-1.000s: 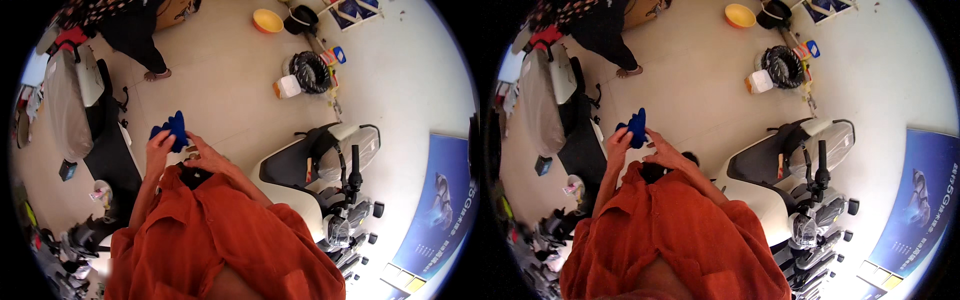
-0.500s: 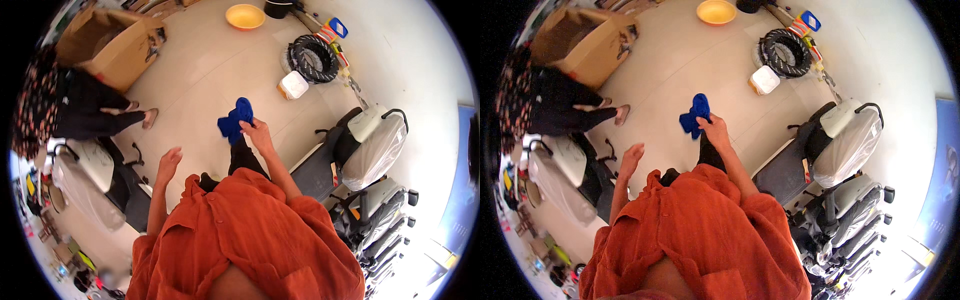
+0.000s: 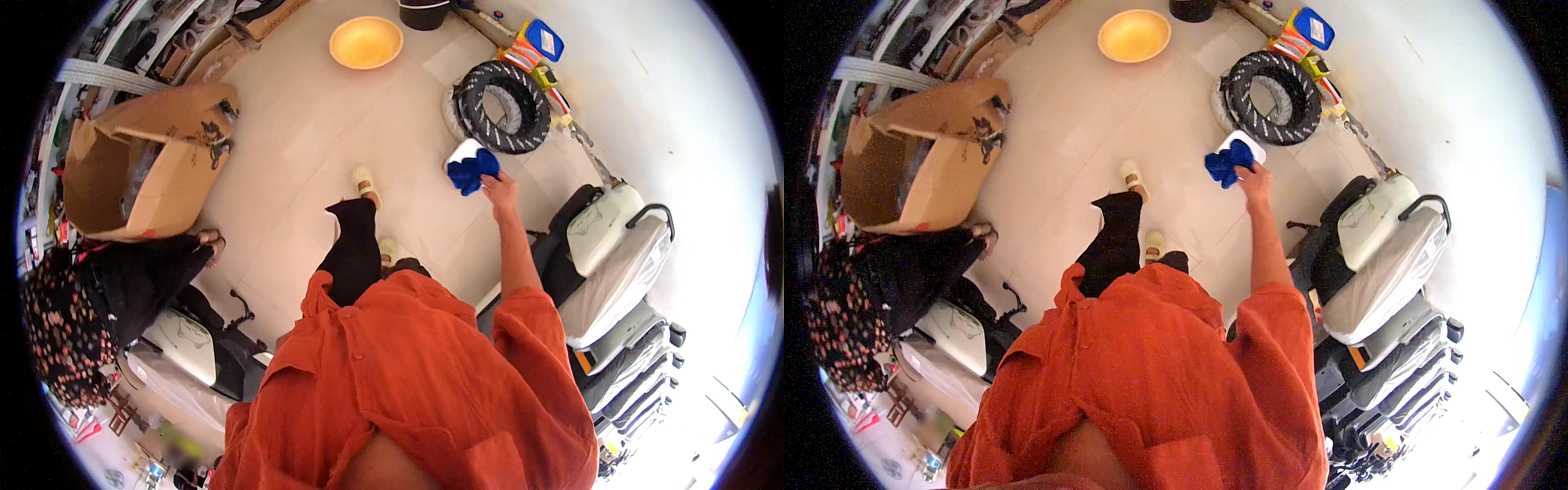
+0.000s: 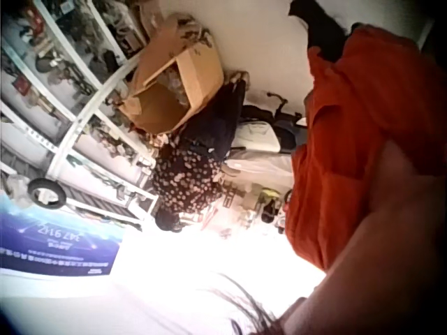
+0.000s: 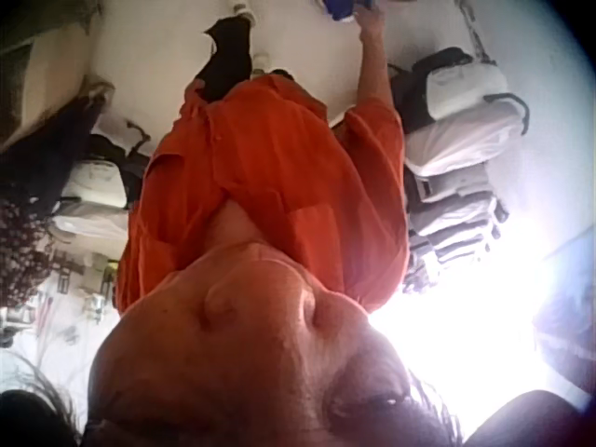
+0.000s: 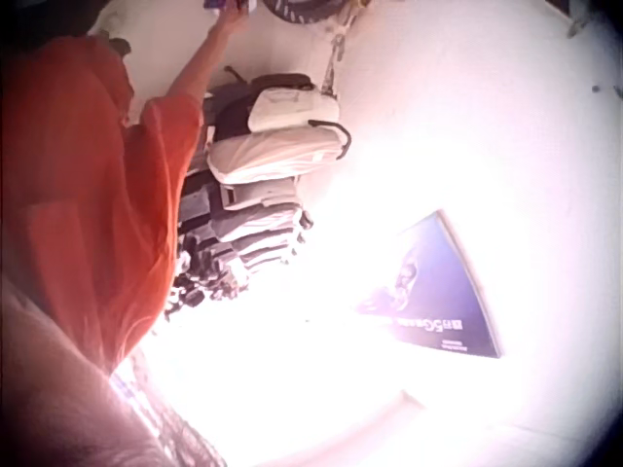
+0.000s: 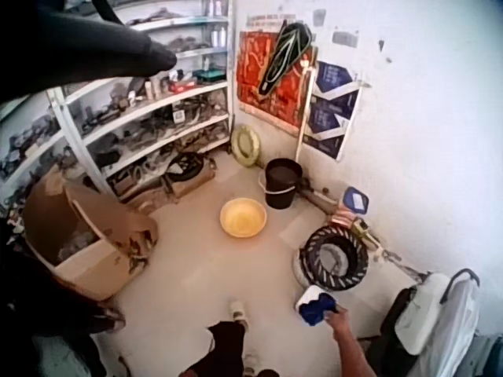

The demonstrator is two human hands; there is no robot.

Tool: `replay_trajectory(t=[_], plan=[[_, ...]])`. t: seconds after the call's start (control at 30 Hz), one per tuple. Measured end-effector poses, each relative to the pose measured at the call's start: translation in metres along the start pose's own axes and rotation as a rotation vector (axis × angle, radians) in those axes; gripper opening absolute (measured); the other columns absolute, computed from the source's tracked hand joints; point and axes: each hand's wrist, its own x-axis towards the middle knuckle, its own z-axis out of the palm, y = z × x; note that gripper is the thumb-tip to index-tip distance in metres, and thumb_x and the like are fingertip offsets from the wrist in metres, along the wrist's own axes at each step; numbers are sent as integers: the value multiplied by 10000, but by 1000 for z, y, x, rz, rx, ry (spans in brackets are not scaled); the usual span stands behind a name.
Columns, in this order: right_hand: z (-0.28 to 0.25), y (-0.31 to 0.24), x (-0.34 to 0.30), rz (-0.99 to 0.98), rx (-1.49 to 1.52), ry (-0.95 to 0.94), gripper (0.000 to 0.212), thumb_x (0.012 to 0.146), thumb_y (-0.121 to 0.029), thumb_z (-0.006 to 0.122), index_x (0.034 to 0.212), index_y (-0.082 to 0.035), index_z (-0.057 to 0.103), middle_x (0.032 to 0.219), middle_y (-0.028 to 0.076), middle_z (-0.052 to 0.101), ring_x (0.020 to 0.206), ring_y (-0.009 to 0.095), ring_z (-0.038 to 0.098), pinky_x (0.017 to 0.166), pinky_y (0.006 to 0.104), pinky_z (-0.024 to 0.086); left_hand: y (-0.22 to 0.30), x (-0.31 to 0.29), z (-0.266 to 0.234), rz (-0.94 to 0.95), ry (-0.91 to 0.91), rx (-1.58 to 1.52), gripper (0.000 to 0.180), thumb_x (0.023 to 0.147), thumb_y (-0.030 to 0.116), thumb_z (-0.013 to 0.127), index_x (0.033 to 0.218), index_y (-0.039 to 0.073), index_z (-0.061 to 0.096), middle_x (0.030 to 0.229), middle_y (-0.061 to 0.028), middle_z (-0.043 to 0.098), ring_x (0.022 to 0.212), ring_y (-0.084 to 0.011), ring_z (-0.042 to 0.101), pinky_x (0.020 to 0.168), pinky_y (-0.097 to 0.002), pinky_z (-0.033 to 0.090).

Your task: The person walks around electric scooters in a showroom and wipes their front panels and handlebars with a cloth.

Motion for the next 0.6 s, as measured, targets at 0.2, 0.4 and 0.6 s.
replay_trajectory(t=[0.2,0.4,0.6], plan=[[-37,-49,103,-120,-274,311,223,713,-99,641,909,6,647,715,87,620,636,182,555,599,332,447,181,77,-11,244,-305,-376,354,918,242,433,1182,11,480,1156,-112,532,1014,-230,545,839,-333,468],[-46,-88,179,-351,-829,661,328,718,-137,624,1029,-34,614,1012,212,593,945,353,571,832,397,446,447,39,67,240,-59,-151,401,905,237,467,1223,-8,460,1245,-143,494,1116,-257,506,936,-363,409],[-36,-26,269,-22,-1171,193,579,637,-197,720,1117,40,501,1121,266,538,1048,394,520,903,427,423,576,36,102,313,-22,-61,401,907,231,471,1220,-19,457,1221,-135,520,1078,-242,535,920,-355,420]])
